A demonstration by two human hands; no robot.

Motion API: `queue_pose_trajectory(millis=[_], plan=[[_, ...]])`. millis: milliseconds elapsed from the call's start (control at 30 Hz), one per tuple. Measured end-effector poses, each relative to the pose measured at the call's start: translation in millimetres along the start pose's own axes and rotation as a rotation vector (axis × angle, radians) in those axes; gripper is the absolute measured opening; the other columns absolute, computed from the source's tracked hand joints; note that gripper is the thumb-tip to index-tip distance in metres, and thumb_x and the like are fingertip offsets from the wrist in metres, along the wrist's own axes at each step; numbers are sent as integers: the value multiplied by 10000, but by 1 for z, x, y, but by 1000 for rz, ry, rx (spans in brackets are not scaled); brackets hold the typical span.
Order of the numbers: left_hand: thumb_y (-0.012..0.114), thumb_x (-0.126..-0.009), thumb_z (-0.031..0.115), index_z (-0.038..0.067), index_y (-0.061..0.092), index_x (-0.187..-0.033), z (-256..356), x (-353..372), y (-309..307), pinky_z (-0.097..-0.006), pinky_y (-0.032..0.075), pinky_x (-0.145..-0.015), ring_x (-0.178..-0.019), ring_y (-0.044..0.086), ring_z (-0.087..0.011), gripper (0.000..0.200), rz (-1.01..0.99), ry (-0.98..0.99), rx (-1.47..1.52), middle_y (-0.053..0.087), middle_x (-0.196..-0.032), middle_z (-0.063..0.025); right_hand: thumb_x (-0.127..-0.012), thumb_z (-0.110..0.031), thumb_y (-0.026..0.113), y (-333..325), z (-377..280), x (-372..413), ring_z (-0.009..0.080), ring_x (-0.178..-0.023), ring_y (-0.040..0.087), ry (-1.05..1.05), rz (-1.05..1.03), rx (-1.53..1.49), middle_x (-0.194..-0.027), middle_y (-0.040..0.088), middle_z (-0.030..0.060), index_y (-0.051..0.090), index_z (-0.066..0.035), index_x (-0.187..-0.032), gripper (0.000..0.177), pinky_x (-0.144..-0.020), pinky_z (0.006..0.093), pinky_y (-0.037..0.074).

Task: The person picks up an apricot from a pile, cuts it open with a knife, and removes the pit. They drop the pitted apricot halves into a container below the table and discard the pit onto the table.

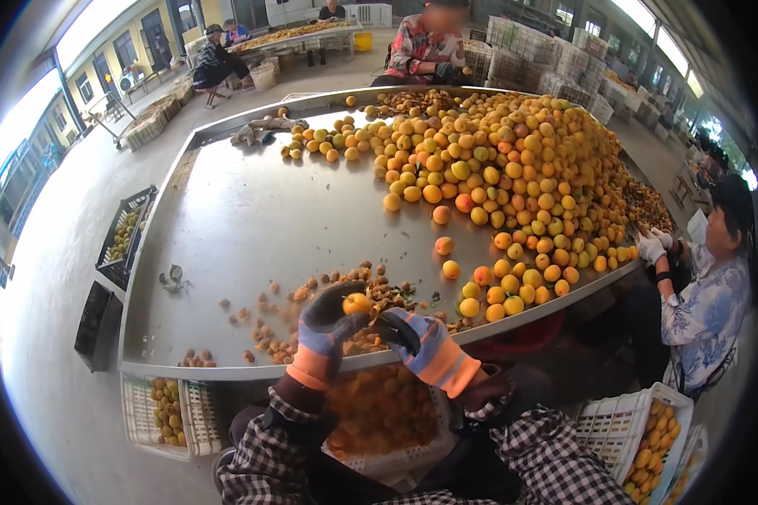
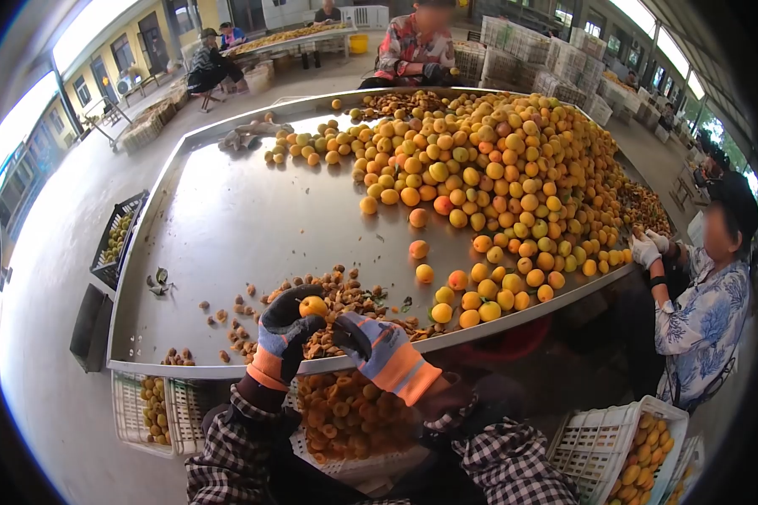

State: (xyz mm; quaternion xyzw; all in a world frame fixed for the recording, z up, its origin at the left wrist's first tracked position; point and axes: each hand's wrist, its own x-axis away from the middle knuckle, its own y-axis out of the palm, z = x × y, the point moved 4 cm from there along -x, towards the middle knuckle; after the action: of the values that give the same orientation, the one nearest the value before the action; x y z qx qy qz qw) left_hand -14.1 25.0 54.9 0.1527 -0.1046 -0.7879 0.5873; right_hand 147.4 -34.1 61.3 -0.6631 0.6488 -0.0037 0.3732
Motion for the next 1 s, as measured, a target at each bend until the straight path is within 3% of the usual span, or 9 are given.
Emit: queue_pose_trajectory(millis=[133,467,667,767,867,933,1000], plan=[[710,-719,-49,-27,595,-1140,-5,-2,-1,-305,528,-836,-954,619,-167,436,-49,11,15,636,-1071,-90,-822,-52,635,2,1,4,350,-877,624,30,-60,41,-997,636,167,555,-15,-1134,323,-744,375,513],[721,-704,-62,-46,593,-1115,-3,-2,-2,-303,535,-833,-943,622,-169,431,-63,36,-50,643,-1053,-103,-858,-84,595,2,7,7,363,-893,619,99,-97,29,-956,633,179,548,-20,-1138,292,-739,383,509],[725,-735,11,-26,608,-1095,0,4,4,-292,514,-822,-915,608,-154,381,-71,97,-146,642,-1010,-80,-849,-111,601,25,20,7,369,-895,617,149,-139,-90,-945,637,182,535,-46,-1104,272,-734,384,508],[711,-765,69,-16,612,-1096,-8,6,3,-289,501,-824,-911,602,-149,356,-17,32,-167,639,-996,-73,-859,-107,589,26,16,5,385,-885,608,194,-171,-78,-937,628,200,536,-43,-1092,248,-720,392,501],[703,-780,104,-21,611,-1103,-5,5,4,-285,495,-832,-925,600,-145,358,-42,-4,-72,642,-1003,-73,-872,-111,573,23,12,3,392,-881,604,162,-170,-100,-938,624,212,533,-38,-1129,270,-719,398,498],[718,-774,113,-26,598,-1130,5,0,8,-283,490,-840,-942,599,-146,400,-208,-1,-24,642,-1017,-76,-879,-116,565,18,9,0,393,-886,604,171,-179,-117,-944,622,214,530,-33,-1138,274,-722,402,498],[725,-776,122,-28,584,-1151,11,-1,8,-287,492,-839,-950,601,-154,428,-198,3,-80,640,-1024,-82,-886,-121,556,16,10,1,393,-891,604,183,-193,-136,-950,621,217,528,-28,-1147,279,-725,406,498]])
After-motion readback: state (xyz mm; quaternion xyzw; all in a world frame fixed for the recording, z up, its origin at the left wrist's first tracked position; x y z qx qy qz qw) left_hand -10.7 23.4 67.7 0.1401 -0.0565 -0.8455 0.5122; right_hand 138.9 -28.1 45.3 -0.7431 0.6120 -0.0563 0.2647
